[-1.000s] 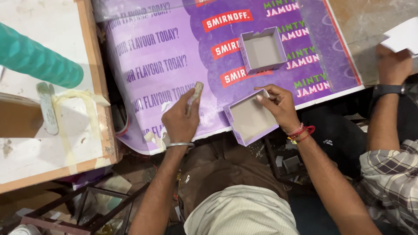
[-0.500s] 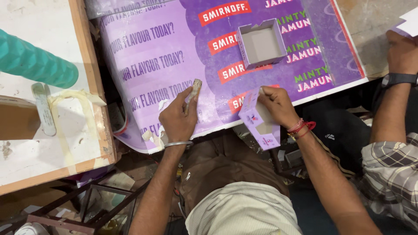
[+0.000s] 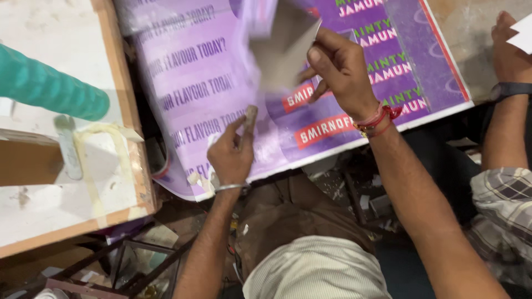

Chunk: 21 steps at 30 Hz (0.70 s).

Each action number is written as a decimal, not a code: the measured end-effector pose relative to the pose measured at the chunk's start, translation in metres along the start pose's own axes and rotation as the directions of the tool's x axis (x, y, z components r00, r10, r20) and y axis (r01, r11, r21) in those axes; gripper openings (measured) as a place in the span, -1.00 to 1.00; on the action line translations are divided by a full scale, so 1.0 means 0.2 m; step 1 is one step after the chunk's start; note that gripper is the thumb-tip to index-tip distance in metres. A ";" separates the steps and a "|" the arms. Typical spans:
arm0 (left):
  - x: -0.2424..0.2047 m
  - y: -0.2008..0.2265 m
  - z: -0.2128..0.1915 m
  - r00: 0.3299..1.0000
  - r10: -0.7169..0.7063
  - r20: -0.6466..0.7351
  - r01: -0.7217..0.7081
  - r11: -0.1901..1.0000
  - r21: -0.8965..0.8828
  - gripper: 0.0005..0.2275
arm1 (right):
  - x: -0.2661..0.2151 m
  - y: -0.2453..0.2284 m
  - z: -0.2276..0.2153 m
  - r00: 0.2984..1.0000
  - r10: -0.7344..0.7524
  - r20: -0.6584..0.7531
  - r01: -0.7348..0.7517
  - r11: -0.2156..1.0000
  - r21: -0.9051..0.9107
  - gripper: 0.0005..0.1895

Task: The person repeatedly folds small purple printed cardboard pieces into small rectangular boxes. They use a small wooden block to press and crease the folds. The person handles the pieces one at a time, folding edges and tucking flaps to form the box shape.

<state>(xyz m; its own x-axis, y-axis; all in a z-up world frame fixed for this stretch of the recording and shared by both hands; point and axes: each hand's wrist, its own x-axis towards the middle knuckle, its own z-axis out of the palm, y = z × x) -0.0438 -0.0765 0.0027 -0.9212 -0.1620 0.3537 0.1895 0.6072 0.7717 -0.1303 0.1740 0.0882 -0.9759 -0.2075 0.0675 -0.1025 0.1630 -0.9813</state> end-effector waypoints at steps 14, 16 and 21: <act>0.01 -0.02 0.00 0.999 0.011 -0.049 -0.011 1.000 0.005 -0.73 | -0.44 0.43 -0.01 0.958 -0.277 0.068 0.235 0.633 -0.738 -0.50; 0.01 -0.02 0.00 0.999 -0.033 -0.036 0.036 0.996 0.080 -0.60 | -0.53 0.43 -0.08 0.942 -0.315 0.115 0.295 0.619 -0.728 -0.80; 0.00 0.01 -0.01 0.979 0.197 -0.060 -0.174 0.946 0.273 -0.36 | -0.66 0.36 -0.15 0.927 -0.375 0.027 0.311 0.724 -0.617 -0.92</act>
<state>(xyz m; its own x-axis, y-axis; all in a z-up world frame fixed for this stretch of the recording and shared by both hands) -0.0423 -0.0764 0.0044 -0.8439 -0.0852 0.5297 0.2467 0.8151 0.5242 -0.0150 0.2431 0.0133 -0.8608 -0.2792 0.4256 -0.4959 0.6482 -0.5778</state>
